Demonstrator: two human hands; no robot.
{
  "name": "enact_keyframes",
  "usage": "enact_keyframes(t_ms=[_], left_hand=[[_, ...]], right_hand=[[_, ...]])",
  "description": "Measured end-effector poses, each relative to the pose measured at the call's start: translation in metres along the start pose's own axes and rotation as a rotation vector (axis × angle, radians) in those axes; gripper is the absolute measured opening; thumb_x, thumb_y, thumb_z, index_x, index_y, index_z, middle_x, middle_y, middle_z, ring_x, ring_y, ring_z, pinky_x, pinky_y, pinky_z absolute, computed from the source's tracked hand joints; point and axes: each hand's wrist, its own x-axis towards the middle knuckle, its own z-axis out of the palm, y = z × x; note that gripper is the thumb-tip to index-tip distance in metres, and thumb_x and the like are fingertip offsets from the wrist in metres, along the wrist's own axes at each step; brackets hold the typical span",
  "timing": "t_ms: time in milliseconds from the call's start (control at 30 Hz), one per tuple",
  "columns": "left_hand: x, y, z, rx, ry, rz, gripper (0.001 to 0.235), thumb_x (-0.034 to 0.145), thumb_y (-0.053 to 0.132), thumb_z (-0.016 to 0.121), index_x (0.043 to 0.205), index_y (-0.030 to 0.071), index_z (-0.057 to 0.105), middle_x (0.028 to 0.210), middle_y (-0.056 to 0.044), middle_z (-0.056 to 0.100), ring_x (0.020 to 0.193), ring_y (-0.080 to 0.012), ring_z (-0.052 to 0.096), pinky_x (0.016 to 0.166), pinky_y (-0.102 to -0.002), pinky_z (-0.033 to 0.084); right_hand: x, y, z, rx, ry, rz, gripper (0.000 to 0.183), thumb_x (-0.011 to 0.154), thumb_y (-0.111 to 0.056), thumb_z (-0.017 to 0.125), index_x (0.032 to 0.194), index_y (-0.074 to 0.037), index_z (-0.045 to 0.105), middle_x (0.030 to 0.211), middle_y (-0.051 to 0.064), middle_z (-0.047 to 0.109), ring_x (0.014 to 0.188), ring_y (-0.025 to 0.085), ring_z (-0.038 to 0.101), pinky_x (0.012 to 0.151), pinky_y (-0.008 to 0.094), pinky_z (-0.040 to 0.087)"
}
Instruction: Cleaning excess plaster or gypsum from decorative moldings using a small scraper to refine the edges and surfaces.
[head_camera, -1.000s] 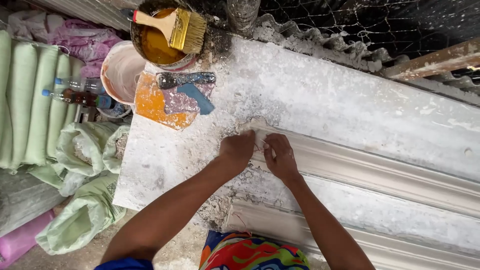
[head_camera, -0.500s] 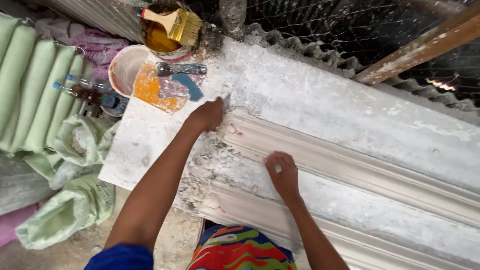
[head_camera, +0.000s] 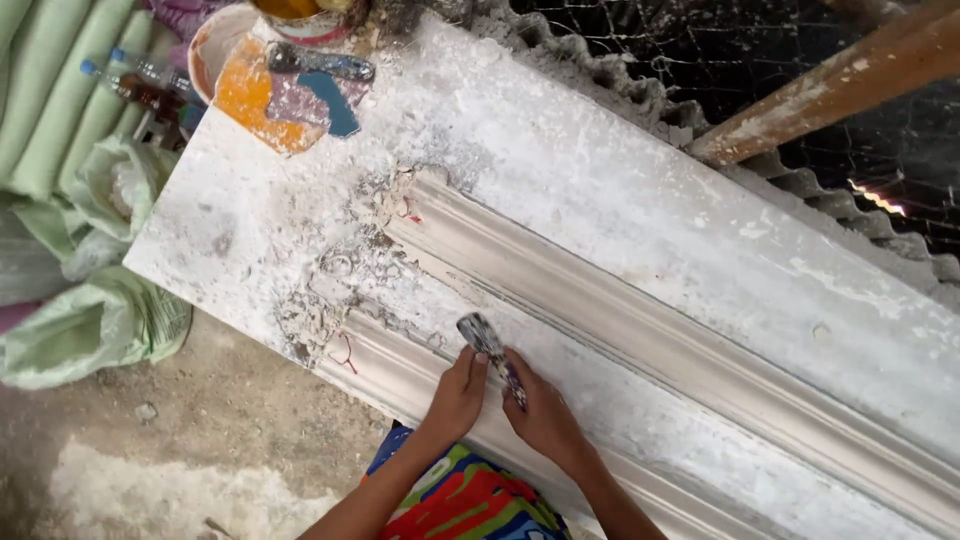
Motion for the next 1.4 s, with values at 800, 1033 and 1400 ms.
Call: enact_keyframes(t_ms=[800, 1033, 1400], left_hand=[[-0.010, -0.091, -0.074, 1.209, 0.204, 0.838, 0.014, 0.092, 0.009, 0.063, 0.102, 0.008, 0.072, 0.091, -0.014, 0.069, 0.092, -0.0338, 0.064, 0.087, -0.051, 0.051], [0.000, -0.074, -0.118, 1.319, 0.462, 0.821, 0.018, 0.096, 0.007, 0.055, 0.104, 0.005, 0.071, 0.090, -0.017, 0.071, 0.087, -0.0344, 0.068, 0.080, -0.048, 0.052], [0.001, -0.068, -0.149, 1.383, 0.534, 0.786, 0.013, 0.096, 0.006, 0.055, 0.099, 0.003, 0.067, 0.090, -0.019, 0.068, 0.089, -0.0361, 0.067, 0.081, -0.047, 0.052]], right_hand=[[0.009, -0.082, 0.029, -0.570, -0.208, 0.060, 0.050, 0.102, -0.021, 0.043, 0.152, -0.027, 0.050, 0.130, 0.016, 0.070, 0.118, 0.038, 0.068, 0.097, 0.052, 0.055], [0.050, -0.085, 0.049, -0.574, -0.232, -0.045, 0.051, 0.104, -0.024, 0.042, 0.155, -0.029, 0.043, 0.124, 0.016, 0.071, 0.114, 0.037, 0.069, 0.098, 0.051, 0.053], [0.067, -0.109, 0.074, -0.534, -0.228, -0.054, 0.051, 0.101, -0.022, 0.043, 0.153, -0.024, 0.046, 0.127, 0.021, 0.069, 0.118, 0.042, 0.066, 0.099, 0.057, 0.052]])
